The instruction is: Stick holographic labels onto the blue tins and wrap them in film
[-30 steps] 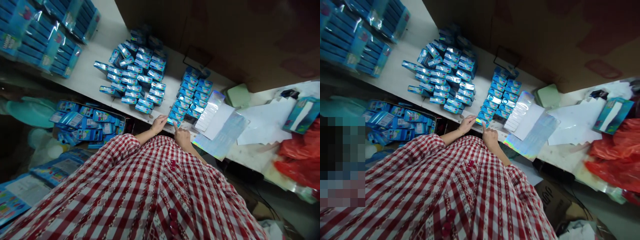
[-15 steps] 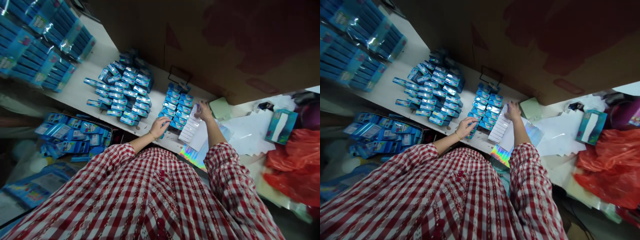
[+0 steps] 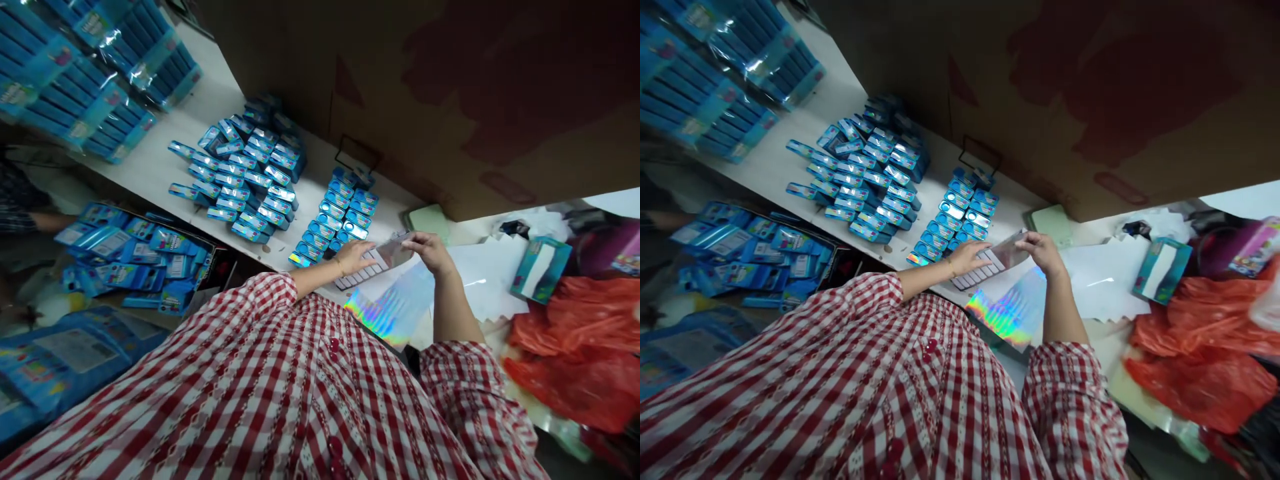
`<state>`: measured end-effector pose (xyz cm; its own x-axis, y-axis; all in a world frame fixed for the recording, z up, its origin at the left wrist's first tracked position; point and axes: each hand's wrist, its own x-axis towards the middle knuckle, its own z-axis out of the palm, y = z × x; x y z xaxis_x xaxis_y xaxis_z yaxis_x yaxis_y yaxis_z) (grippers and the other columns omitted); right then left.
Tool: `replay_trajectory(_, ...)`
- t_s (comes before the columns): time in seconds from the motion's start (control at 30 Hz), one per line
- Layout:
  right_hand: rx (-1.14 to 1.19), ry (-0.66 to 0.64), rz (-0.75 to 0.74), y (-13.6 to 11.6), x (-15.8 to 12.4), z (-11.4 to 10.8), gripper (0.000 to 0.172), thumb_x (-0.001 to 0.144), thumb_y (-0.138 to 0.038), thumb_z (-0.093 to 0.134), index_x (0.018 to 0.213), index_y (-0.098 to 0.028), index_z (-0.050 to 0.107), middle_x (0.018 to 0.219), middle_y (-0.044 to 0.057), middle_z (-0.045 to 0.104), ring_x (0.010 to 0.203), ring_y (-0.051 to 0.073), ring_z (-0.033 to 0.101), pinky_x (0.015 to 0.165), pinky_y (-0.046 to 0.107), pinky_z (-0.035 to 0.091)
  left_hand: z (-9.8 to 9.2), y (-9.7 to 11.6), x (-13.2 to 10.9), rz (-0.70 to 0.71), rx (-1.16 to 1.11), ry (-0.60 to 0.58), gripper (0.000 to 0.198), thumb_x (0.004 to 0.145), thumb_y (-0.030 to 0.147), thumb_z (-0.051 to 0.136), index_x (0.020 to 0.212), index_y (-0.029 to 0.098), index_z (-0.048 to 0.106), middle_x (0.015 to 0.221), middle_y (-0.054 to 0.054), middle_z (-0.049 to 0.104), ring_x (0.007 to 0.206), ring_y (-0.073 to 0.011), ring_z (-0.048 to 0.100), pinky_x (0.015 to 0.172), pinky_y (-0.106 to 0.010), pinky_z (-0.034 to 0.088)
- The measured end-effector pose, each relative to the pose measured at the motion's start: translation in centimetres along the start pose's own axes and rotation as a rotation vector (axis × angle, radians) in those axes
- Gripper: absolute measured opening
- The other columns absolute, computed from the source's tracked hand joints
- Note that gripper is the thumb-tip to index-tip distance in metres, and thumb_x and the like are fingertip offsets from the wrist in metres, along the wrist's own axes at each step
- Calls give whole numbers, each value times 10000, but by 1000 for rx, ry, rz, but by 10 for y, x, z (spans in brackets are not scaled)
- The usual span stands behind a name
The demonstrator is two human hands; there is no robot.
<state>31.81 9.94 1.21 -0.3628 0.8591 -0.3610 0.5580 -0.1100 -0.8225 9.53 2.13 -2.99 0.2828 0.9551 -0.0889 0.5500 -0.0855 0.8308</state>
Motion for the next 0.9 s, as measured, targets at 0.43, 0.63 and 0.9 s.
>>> replay_trajectory(0.43,-965,59,-749,-3,-23,52,381,897,-180,397,1231,-263,561,1268,74,572,1183,228,485,941,396,419,4,13,2,-175,-130,1,348,842,261,482,512,148,477,497,46,400,572,-90,398,555,-220,285)
replay_trajectory(0.63,-890,140,-996,22,-6,55,435,883,-240,459,1315,-287,475,1323,55,539,1190,246,526,937,400,465,-10,7,-3,-159,-209,-60,443,870,379,481,488,160,429,496,34,398,583,-104,422,583,-236,303)
replay_trajectory(0.9,-822,233,-1050,5,-12,73,672,838,-220,532,1435,-366,259,1243,109,590,1118,270,575,932,409,491,-11,4,-10,-121,-355,-95,195,832,286,574,686,161,606,623,21,533,694,-127,526,657,-230,375)
